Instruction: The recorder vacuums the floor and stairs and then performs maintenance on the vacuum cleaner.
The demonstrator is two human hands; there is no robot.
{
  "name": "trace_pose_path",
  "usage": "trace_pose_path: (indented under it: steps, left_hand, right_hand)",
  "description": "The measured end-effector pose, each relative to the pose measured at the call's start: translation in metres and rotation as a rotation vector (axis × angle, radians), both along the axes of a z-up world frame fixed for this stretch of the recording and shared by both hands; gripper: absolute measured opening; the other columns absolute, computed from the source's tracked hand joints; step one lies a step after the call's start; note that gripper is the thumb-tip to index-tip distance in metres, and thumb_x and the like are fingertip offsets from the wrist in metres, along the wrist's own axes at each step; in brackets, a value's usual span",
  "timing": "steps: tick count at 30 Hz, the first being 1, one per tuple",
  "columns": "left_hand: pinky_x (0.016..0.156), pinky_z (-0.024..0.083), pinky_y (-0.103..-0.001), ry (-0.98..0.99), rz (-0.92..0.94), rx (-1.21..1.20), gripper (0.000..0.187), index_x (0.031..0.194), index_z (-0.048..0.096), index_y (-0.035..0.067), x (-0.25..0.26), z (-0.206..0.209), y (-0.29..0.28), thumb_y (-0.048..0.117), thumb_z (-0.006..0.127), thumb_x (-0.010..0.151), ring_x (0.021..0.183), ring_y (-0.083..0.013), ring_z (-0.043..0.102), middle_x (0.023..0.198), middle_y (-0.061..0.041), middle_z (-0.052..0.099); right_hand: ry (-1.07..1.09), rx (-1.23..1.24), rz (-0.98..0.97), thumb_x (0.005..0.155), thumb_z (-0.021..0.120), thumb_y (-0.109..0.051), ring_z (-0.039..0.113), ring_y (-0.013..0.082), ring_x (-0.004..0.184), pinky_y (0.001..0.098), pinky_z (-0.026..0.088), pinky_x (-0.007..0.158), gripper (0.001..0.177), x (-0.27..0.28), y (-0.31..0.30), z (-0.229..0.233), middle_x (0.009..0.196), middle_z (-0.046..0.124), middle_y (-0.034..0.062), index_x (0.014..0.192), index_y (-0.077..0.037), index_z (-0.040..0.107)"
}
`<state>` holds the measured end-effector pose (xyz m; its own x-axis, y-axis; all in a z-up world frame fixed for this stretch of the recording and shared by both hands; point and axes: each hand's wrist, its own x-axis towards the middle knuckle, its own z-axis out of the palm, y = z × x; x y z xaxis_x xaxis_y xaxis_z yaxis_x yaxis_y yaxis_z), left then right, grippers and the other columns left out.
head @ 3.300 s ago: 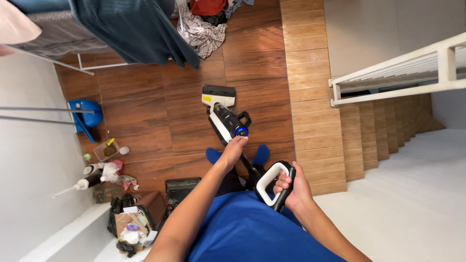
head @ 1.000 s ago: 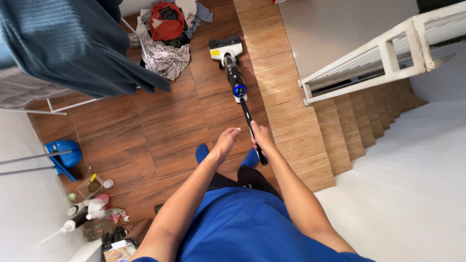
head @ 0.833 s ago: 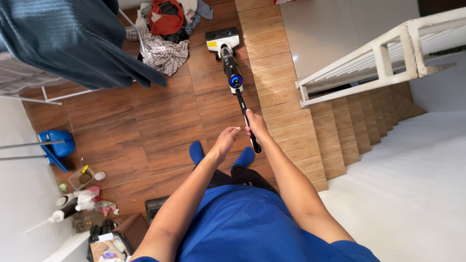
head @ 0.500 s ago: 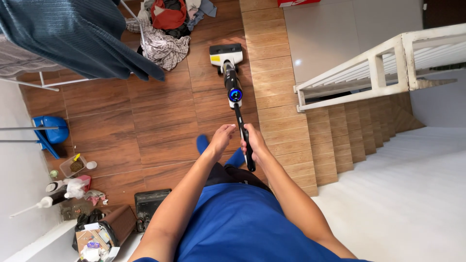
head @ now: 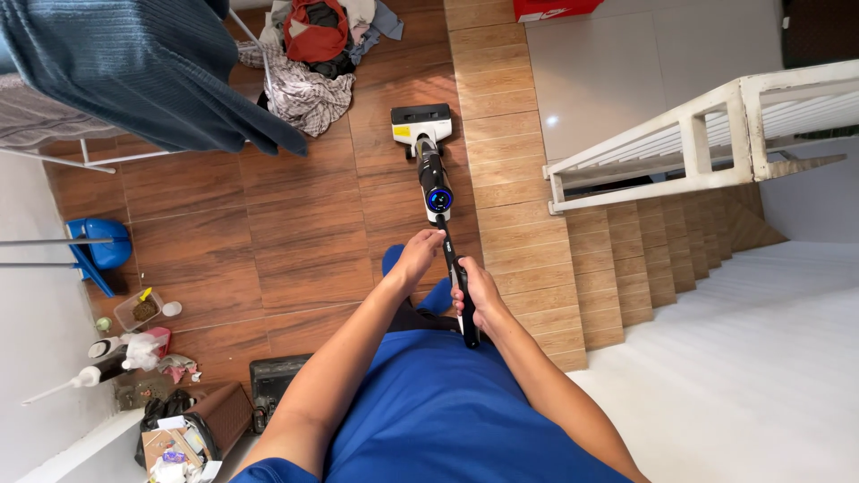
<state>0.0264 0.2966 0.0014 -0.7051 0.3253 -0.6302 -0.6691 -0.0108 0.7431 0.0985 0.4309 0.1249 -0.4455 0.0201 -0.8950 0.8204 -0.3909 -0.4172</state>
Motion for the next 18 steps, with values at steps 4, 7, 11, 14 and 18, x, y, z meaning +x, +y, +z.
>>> trace_pose_path:
  steps: [4,7,11,14,18]
  left_hand:
    - [0.078,0.042,-0.027,0.023,-0.005,0.028,0.035,0.111,0.067,0.001,-0.005,-0.001,0.0,0.034,0.059,0.102,0.084,-0.0118,0.047,0.09,0.0,0.056]
    - [0.082,0.043,-0.026,-0.005,-0.015,0.016,0.033,0.113,0.067,0.004,-0.009,0.009,-0.001,0.034,0.058,0.1,0.087,-0.0108,0.05,0.094,0.002,0.061]
    - [0.082,0.044,-0.026,0.011,-0.032,0.001,0.035,0.113,0.066,0.004,-0.01,0.008,0.0,0.035,0.059,0.1,0.087,-0.0113,0.05,0.094,0.002,0.06]
    - [0.082,0.044,-0.026,-0.012,-0.047,-0.022,0.035,0.113,0.066,0.005,-0.012,0.023,-0.002,0.036,0.06,0.099,0.087,-0.0111,0.051,0.094,0.002,0.061]
    - [0.078,0.042,-0.028,-0.079,-0.046,-0.024,0.035,0.113,0.066,0.005,-0.013,0.024,-0.001,0.037,0.061,0.099,0.086,-0.0116,0.049,0.094,0.002,0.059]
  right_hand:
    - [0.0,0.009,-0.005,0.095,0.052,-0.047,0.043,0.0168,0.039,0.0341,0.037,0.04,0.034,-0.003,-0.001,0.004,0.052,0.046,0.0045,0.09,-0.014,0.053]
    - [-0.01,0.004,0.006,0.095,0.052,-0.049,0.043,0.0157,0.039,0.0329,0.036,0.04,0.036,-0.003,0.001,0.004,0.052,0.046,0.0035,0.091,-0.013,0.054]
    - [-0.01,-0.004,0.0,0.095,0.053,-0.049,0.043,0.0155,0.04,0.0328,0.037,0.041,0.037,-0.002,0.001,0.003,0.052,0.047,0.0033,0.089,-0.013,0.053]
    - [-0.006,-0.01,-0.004,0.095,0.054,-0.05,0.044,0.0157,0.04,0.0328,0.037,0.041,0.038,-0.003,0.0,0.004,0.052,0.047,0.0034,0.088,-0.013,0.052]
    - [-0.015,-0.019,-0.02,0.095,0.055,-0.049,0.044,0.0159,0.04,0.0326,0.036,0.04,0.038,-0.003,0.001,0.005,0.052,0.047,0.0039,0.088,-0.013,0.052]
